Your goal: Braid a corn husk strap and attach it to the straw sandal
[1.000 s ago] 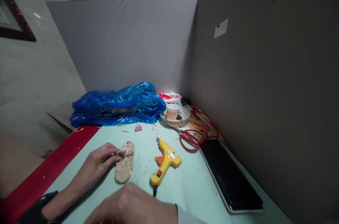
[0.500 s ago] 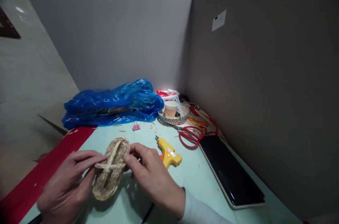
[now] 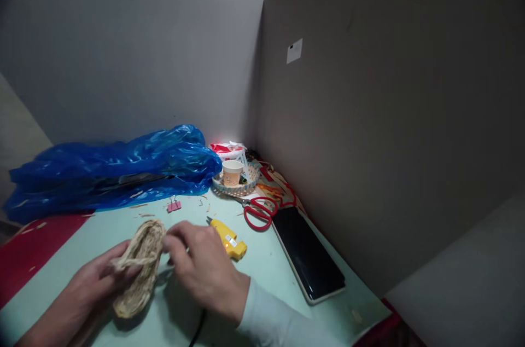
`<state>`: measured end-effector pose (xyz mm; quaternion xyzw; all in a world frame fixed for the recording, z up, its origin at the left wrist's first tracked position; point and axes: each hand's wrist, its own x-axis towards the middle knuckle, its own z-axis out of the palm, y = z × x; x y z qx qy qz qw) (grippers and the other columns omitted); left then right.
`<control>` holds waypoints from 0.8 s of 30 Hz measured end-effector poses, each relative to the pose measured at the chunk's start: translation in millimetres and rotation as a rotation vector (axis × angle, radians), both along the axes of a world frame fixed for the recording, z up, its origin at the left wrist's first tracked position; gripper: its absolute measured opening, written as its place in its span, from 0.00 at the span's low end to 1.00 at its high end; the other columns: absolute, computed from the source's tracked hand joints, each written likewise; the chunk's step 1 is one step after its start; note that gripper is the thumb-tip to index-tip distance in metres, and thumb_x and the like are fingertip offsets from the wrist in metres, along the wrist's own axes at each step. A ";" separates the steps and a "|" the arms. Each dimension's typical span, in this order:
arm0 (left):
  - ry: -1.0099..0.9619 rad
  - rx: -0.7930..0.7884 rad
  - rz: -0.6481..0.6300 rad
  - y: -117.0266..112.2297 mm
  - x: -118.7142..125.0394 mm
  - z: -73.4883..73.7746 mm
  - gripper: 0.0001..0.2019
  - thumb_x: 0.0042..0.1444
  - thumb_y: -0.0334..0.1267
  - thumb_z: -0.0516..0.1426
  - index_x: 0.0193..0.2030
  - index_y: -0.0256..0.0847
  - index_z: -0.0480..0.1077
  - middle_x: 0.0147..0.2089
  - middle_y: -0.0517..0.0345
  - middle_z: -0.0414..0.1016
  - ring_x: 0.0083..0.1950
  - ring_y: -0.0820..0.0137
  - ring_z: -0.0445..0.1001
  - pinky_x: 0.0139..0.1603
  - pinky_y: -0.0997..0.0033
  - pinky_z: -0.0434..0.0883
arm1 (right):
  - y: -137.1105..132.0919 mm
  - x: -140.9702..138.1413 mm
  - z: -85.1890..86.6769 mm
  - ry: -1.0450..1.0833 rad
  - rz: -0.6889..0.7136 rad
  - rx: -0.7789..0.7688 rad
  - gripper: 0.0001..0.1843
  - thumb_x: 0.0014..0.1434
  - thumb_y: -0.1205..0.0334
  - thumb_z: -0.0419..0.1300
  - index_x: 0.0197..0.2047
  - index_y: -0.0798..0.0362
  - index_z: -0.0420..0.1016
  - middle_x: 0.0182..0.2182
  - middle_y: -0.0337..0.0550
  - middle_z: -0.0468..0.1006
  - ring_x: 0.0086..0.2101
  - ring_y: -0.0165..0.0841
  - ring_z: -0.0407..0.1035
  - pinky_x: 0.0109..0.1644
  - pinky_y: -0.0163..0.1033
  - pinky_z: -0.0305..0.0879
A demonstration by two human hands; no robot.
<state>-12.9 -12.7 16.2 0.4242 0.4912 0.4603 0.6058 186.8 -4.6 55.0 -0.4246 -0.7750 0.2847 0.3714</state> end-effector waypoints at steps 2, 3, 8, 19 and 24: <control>-0.104 -0.050 0.018 6.8 9.7 8.5 0.26 0.45 0.39 0.68 0.52 0.42 0.71 0.43 0.55 0.84 0.47 0.56 0.80 0.43 0.66 0.77 | 10.2 15.3 9.6 -0.017 -0.130 0.052 0.12 0.69 0.62 0.49 0.41 0.53 0.74 0.30 0.38 0.78 0.30 0.28 0.73 0.35 0.31 0.63; -0.137 -0.056 0.007 10.8 13.7 12.2 0.25 0.47 0.36 0.67 0.53 0.42 0.70 0.43 0.56 0.84 0.47 0.59 0.80 0.44 0.68 0.76 | 14.6 24.9 14.0 -0.033 -0.180 0.065 0.12 0.69 0.63 0.49 0.41 0.54 0.73 0.30 0.39 0.78 0.31 0.29 0.72 0.35 0.32 0.63; -0.140 -0.018 -0.041 34.9 21.1 21.4 0.18 0.51 0.32 0.61 0.50 0.39 0.68 0.36 0.54 0.83 0.36 0.64 0.82 0.36 0.69 0.77 | 9.0 71.4 12.1 -0.221 -0.409 0.053 0.16 0.68 0.58 0.49 0.30 0.53 0.69 0.24 0.42 0.74 0.25 0.32 0.67 0.32 0.36 0.56; -0.059 0.307 -0.076 70.2 30.7 35.6 0.19 0.45 0.31 0.62 0.47 0.40 0.68 0.39 0.54 0.81 0.36 0.63 0.81 0.37 0.65 0.76 | -37.6 44.7 -31.1 -0.582 -0.455 -0.164 0.21 0.66 0.45 0.47 0.49 0.55 0.64 0.28 0.47 0.80 0.28 0.44 0.76 0.29 0.39 0.54; -0.007 0.374 0.045 56.3 19.4 42.0 0.22 0.40 0.31 0.65 0.46 0.38 0.71 0.39 0.53 0.82 0.38 0.62 0.79 0.38 0.67 0.73 | -33.1 23.5 -48.2 -0.715 -0.430 0.022 0.26 0.64 0.50 0.52 0.59 0.56 0.61 0.36 0.52 0.82 0.31 0.47 0.78 0.27 0.39 0.54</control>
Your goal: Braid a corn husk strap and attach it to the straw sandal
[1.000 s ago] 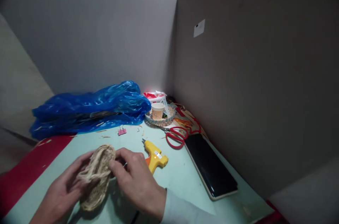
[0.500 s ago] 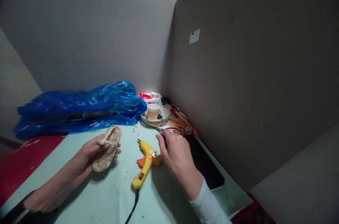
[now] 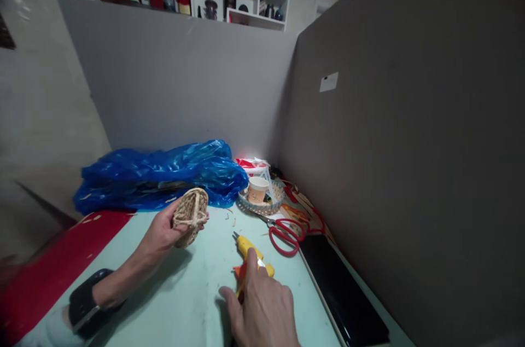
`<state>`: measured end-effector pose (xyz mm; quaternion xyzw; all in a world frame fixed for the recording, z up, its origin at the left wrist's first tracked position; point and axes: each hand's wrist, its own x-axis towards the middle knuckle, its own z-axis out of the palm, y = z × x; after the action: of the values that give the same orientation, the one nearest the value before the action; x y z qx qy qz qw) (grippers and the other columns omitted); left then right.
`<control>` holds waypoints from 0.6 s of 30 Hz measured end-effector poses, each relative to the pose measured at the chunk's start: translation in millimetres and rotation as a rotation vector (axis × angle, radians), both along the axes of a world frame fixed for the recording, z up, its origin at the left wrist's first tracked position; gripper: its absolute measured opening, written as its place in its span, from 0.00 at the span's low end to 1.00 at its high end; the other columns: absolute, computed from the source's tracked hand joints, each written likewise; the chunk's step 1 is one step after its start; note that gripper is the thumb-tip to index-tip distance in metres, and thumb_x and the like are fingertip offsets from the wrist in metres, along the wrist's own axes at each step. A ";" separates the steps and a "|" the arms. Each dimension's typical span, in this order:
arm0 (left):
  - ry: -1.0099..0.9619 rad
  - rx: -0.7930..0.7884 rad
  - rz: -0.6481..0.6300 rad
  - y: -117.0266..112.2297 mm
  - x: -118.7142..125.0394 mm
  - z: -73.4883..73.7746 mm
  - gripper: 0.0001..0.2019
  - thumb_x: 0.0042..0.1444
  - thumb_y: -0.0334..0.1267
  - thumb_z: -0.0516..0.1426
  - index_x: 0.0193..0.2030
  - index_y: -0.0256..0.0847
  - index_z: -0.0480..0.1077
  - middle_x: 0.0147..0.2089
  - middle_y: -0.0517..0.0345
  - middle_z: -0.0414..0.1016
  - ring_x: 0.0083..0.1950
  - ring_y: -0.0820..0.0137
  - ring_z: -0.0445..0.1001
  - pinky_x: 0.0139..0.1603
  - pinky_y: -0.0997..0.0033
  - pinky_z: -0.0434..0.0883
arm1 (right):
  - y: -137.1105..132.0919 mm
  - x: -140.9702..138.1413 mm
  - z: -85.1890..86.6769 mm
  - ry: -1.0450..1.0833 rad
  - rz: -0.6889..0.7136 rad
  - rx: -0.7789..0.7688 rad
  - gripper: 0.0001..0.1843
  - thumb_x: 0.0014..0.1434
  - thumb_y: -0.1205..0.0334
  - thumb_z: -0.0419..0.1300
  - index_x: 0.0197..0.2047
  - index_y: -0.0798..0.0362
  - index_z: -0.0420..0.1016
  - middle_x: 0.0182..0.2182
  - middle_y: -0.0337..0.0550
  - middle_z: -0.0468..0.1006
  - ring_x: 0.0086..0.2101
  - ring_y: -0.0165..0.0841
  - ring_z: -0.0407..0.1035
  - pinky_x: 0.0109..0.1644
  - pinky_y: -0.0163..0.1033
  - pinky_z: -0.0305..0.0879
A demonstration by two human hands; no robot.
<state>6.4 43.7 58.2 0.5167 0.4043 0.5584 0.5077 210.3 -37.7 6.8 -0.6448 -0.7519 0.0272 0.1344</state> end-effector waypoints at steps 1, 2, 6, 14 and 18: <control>-0.006 -0.010 0.011 -4.7 -3.2 -1.0 0.23 0.41 0.32 0.65 0.47 0.38 0.71 0.41 0.51 0.82 0.40 0.61 0.79 0.40 0.66 0.73 | 0.8 -1.1 -2.3 -0.020 0.015 0.017 0.27 0.64 0.52 0.52 0.62 0.56 0.59 0.37 0.53 0.82 0.31 0.47 0.78 0.27 0.39 0.54; -0.018 -0.025 0.016 -9.4 -6.5 -2.8 0.23 0.42 0.33 0.66 0.48 0.38 0.72 0.42 0.50 0.82 0.42 0.60 0.79 0.41 0.65 0.73 | 1.3 -1.2 -3.5 -0.034 0.021 0.028 0.28 0.64 0.52 0.51 0.64 0.55 0.58 0.38 0.53 0.82 0.31 0.47 0.78 0.27 0.39 0.54; -0.116 -0.134 0.007 -24.6 -21.3 -16.3 0.23 0.43 0.35 0.67 0.48 0.36 0.73 0.44 0.45 0.83 0.43 0.58 0.81 0.44 0.61 0.75 | 2.9 3.7 2.5 -0.033 0.050 -0.049 0.21 0.66 0.54 0.47 0.59 0.47 0.66 0.36 0.48 0.82 0.30 0.46 0.78 0.27 0.39 0.52; -0.286 -0.342 0.009 -44.4 -38.8 -41.3 0.21 0.42 0.32 0.68 0.45 0.32 0.72 0.39 0.42 0.84 0.39 0.59 0.82 0.41 0.62 0.77 | 1.4 6.3 15.3 0.111 0.062 -0.198 0.16 0.66 0.53 0.43 0.40 0.46 0.70 0.27 0.41 0.78 0.25 0.39 0.72 0.27 0.36 0.52; -0.315 -0.401 -0.007 -48.4 -38.3 -47.6 0.20 0.42 0.29 0.68 0.44 0.32 0.72 0.36 0.45 0.84 0.36 0.61 0.82 0.39 0.64 0.77 | -12.1 13.1 13.1 0.268 0.048 -0.173 0.15 0.66 0.53 0.45 0.37 0.47 0.69 0.23 0.38 0.72 0.24 0.34 0.66 0.28 0.35 0.56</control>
<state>-31.9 -4.7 10.6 0.3138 0.4211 0.5387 0.6588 223.4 -49.8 19.9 -0.6265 -0.7372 0.1808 0.1769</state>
